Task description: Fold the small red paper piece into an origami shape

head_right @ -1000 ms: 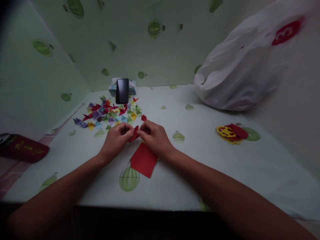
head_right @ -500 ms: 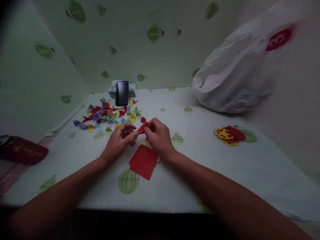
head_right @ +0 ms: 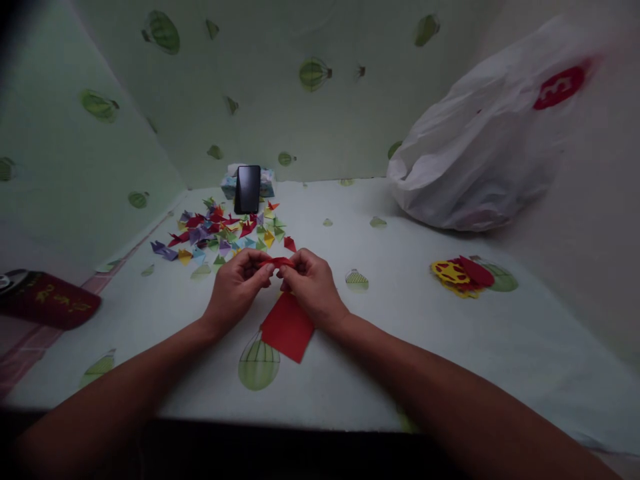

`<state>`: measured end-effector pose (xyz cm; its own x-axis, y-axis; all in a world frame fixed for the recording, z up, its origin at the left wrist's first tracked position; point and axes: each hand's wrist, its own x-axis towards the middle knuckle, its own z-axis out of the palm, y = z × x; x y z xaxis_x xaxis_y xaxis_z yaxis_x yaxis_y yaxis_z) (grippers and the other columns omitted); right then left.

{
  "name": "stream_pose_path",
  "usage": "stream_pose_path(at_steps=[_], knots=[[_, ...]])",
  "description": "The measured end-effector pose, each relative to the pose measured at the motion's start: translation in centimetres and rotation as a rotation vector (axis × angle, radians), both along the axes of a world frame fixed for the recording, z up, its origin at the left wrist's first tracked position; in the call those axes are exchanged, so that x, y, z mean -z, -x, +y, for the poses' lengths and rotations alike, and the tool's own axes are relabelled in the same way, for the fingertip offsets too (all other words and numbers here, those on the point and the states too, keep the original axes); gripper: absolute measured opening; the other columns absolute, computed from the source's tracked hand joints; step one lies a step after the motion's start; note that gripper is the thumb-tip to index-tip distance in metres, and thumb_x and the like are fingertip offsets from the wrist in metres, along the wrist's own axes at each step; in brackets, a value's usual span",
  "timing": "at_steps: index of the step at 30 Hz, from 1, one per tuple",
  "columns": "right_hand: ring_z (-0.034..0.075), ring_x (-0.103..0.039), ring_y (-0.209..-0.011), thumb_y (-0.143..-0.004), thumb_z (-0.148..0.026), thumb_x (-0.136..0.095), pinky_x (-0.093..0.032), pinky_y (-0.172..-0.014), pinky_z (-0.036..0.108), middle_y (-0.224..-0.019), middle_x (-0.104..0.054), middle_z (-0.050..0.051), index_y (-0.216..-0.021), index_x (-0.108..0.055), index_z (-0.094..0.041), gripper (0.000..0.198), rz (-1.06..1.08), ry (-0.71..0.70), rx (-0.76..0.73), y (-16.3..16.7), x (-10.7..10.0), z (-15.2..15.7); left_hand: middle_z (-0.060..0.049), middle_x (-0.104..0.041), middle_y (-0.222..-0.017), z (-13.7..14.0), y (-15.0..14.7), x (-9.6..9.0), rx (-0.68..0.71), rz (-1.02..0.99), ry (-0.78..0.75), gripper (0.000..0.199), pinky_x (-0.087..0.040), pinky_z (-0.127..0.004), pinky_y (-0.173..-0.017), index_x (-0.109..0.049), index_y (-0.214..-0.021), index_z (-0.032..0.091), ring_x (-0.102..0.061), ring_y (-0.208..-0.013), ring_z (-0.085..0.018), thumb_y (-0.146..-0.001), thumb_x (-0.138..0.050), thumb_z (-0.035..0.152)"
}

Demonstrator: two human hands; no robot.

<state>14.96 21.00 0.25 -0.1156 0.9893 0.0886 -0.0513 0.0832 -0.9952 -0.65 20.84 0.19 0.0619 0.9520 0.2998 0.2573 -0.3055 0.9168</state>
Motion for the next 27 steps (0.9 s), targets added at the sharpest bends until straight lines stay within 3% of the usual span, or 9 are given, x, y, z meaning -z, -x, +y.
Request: stream_pose_path(at_steps=[6,9,11,13,16,21,27], knots=[[0.013,-0.058,-0.062,-0.081,-0.037,-0.066,-0.045,-0.060,0.028,-0.069,-0.062,0.000,-0.075,-0.052,-0.020,0.024,-0.125,-0.044,-0.025,-0.08,0.37,0.28,-0.003,-0.069,-0.083,0.22,0.28,-0.17,-0.043,0.091,-0.082,0.009,-0.054,-0.026,-0.063,-0.064,-0.090,0.018,-0.064,-0.068,-0.013,-0.088,-0.062,0.027],[0.014,-0.056,-0.063,-0.082,-0.044,-0.067,-0.045,-0.059,0.028,-0.071,-0.060,-0.001,-0.088,-0.054,-0.020,0.027,-0.193,-0.111,0.038,-0.21,0.47,0.38,-0.003,-0.070,-0.082,0.36,0.45,-0.34,-0.087,0.236,-0.191,0.006,-0.053,-0.027,-0.066,-0.065,-0.088,0.019,-0.064,-0.070,-0.014,-0.088,-0.062,0.023],[0.014,-0.054,-0.062,-0.083,-0.041,-0.068,-0.044,-0.060,0.028,-0.069,-0.059,-0.002,-0.095,-0.054,-0.021,0.027,-0.245,-0.159,0.073,-0.30,0.38,0.36,-0.003,-0.070,-0.082,0.36,0.48,-0.51,-0.089,0.324,-0.259,0.004,-0.052,-0.027,-0.067,-0.065,-0.087,0.018,-0.064,-0.072,-0.015,-0.087,-0.061,0.019],[0.014,-0.053,-0.062,-0.084,-0.033,-0.066,-0.043,-0.060,0.028,-0.069,-0.059,-0.002,-0.089,-0.056,-0.020,0.017,-0.302,-0.199,0.071,-0.36,0.20,0.28,-0.004,-0.070,-0.083,0.28,0.45,-0.66,-0.065,0.362,-0.296,0.005,-0.051,-0.028,-0.068,-0.065,-0.086,0.018,-0.064,-0.073,-0.015,-0.087,-0.060,0.017],[0.013,-0.053,-0.062,-0.084,-0.028,-0.063,-0.042,-0.059,0.028,-0.069,-0.061,0.000,-0.076,-0.057,-0.019,0.013,-0.309,-0.210,0.053,-0.35,-0.02,0.12,-0.003,-0.070,-0.084,0.20,0.38,-0.71,-0.031,0.315,-0.268,0.005,-0.051,-0.027,-0.067,-0.065,-0.088,0.019,-0.063,-0.072,-0.014,-0.087,-0.060,0.017],[0.013,-0.053,-0.061,-0.083,-0.029,-0.063,-0.041,-0.057,0.027,-0.067,-0.060,0.000,-0.074,-0.057,-0.019,0.015,-0.292,-0.200,0.073,-0.20,0.08,0.00,-0.003,-0.068,-0.087,0.26,0.28,-0.29,-0.002,0.155,-0.135,0.009,-0.052,-0.027,-0.068,-0.065,-0.094,0.019,-0.063,-0.073,-0.014,-0.085,-0.064,0.021],[0.012,-0.050,-0.059,-0.083,-0.028,-0.063,-0.039,-0.056,0.027,-0.065,-0.058,-0.001,-0.074,-0.055,-0.020,0.014,-0.270,-0.185,0.057,0.04,0.20,-0.19,-0.005,-0.068,-0.093,0.28,0.14,-0.02,-0.006,0.079,-0.092,0.010,-0.053,-0.028,-0.073,-0.068,-0.094,0.019,-0.064,-0.080,-0.015,-0.086,-0.063,0.022]])
